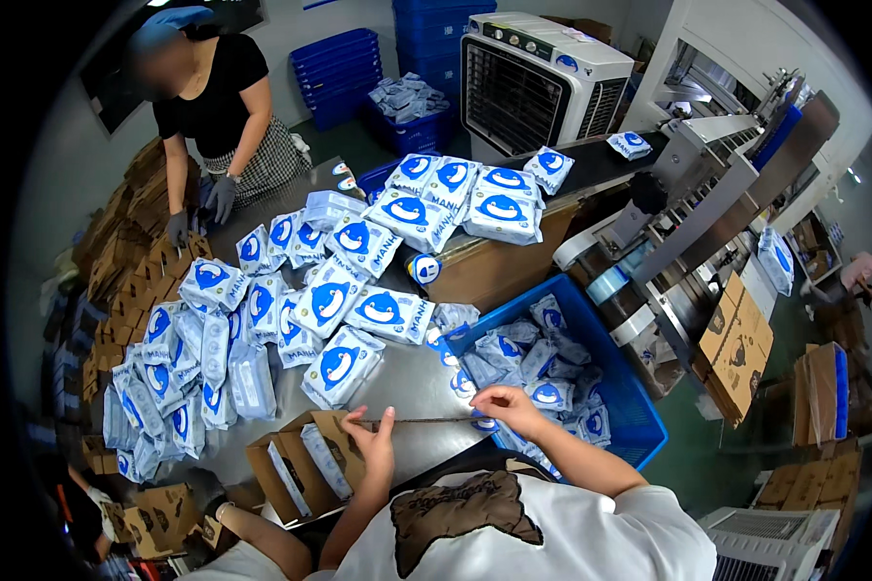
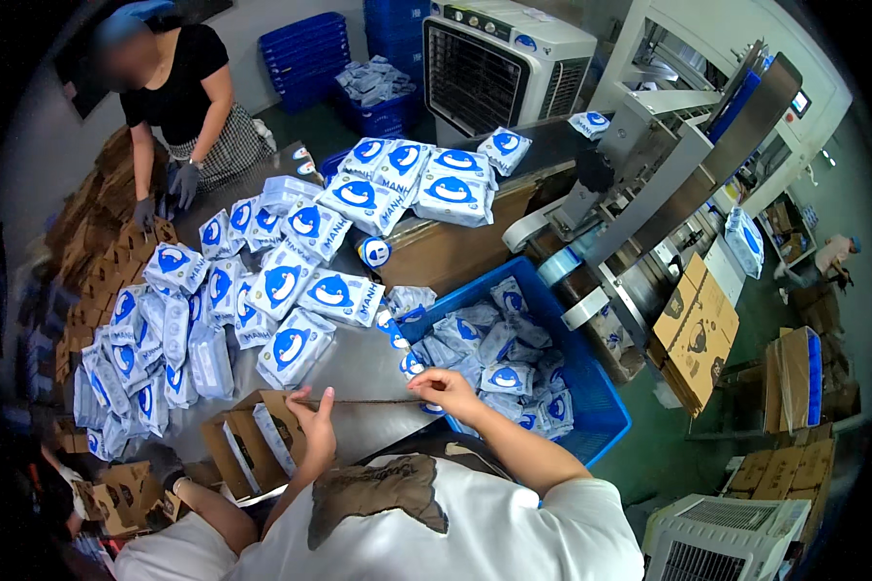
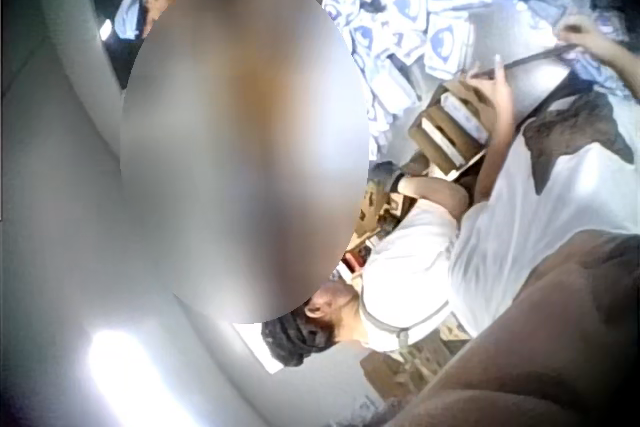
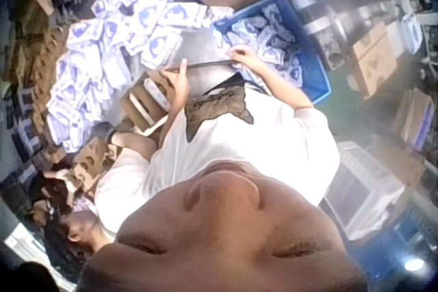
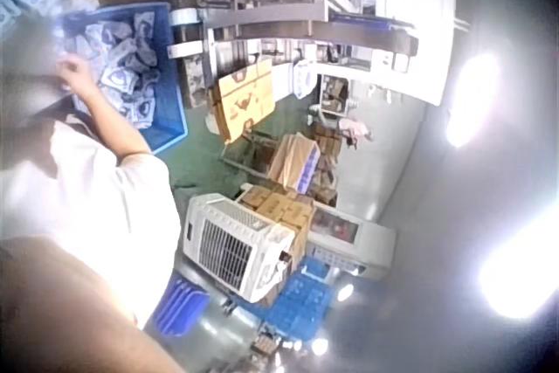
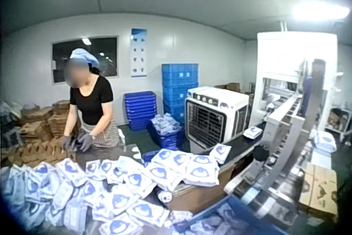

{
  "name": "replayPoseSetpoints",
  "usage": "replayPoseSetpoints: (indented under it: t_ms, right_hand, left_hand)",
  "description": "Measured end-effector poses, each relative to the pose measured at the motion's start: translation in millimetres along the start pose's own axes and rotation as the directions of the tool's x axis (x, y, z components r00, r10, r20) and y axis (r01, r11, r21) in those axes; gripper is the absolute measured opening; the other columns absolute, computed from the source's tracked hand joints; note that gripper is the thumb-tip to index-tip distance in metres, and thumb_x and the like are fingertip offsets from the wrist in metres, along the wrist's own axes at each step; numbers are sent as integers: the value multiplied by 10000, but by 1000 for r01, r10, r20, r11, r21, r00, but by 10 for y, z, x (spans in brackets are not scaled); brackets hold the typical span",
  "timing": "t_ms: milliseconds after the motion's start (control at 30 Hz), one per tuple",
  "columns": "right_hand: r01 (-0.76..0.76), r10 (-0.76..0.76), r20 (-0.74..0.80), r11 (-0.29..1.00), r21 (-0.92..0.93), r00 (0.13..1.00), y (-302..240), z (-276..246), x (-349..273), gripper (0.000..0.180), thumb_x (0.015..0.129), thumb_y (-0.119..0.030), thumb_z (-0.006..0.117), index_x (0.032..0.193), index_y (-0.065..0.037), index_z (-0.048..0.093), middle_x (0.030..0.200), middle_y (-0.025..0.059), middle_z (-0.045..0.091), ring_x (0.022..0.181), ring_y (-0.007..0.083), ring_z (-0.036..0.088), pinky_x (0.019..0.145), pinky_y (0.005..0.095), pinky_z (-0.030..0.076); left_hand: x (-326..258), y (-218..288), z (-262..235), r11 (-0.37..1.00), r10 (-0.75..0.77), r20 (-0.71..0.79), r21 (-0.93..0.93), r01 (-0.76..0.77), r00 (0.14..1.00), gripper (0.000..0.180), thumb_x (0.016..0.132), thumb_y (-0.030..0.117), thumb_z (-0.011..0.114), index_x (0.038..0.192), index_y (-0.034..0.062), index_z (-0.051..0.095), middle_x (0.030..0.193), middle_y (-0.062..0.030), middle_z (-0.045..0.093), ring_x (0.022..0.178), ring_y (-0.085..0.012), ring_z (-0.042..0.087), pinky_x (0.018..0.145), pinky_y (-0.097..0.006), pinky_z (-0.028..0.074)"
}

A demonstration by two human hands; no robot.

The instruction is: The person places blue stacks into a processing machine and then packs white and blue pouches of wet wipes into cardboard boxes by hand.

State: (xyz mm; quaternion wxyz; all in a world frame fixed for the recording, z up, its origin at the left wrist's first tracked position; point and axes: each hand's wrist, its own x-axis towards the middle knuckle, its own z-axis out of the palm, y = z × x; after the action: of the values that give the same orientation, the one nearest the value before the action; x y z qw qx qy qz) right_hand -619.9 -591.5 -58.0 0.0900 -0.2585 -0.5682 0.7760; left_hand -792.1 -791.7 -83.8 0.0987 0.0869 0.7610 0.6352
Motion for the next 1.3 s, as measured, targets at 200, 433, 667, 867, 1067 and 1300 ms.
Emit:
replayPoseSetpoints:
  t_ms: [200,433,667,867,1067,1300]
  right_hand:
    - [275,-288,-24,935,-222,957,0,147,116,137,814,-86,654,928,-9,650,945,41,631,933,129,569,860,274,417]
    - [75,3,-255,952,296,967,215,294,282,89,782,-48,670,867,-26,668,895,54,649,856,127,579,812,251,428]
    - [275,-325,-235,936,-220,916,180,699,493,161,875,-139,606,965,-19,665,929,43,648,853,114,572,782,254,442]
    - [161,-156,41,956,-244,987,-28,478,861,252,862,-226,616,987,-8,608,890,79,619,813,169,566,741,293,449]
    - [302,-344,103,597,-743,933,-304,390,422,518,687,-401,747,930,-42,464,950,178,439,888,348,452,782,386,398]
    - [583,113,643,328,-744,757,-293,578,552,602,686,-488,709,1040,-46,505,1073,153,492,1048,335,474,880,428,391]
  left_hand:
    - [-29,50,-156,999,-3,-105,-54,-3,994,557,738,209,758,1063,44,337,1115,-133,422,1078,-241,400,948,-368,312]
    - [7,-142,-277,998,-59,-19,28,60,998,597,744,238,751,1113,19,336,1132,-149,404,1066,-234,417,949,-369,322]
    - [-43,93,-201,918,165,404,269,-290,899,1033,688,258,781,1394,-17,80,1361,-269,255,1244,-384,315,1048,-435,244]
    - [-163,89,-471,747,341,614,282,-602,711,934,674,374,767,1390,5,294,1461,-176,262,1355,-357,214,1060,-493,214]
    - [-59,376,-521,717,203,685,383,-583,700,782,713,407,722,1346,64,417,1423,-94,372,1336,-338,269,1066,-476,214]
    - [239,-347,-669,802,287,689,208,-561,666,624,742,157,717,1284,42,431,1390,-138,370,1300,-343,306,1062,-438,247]
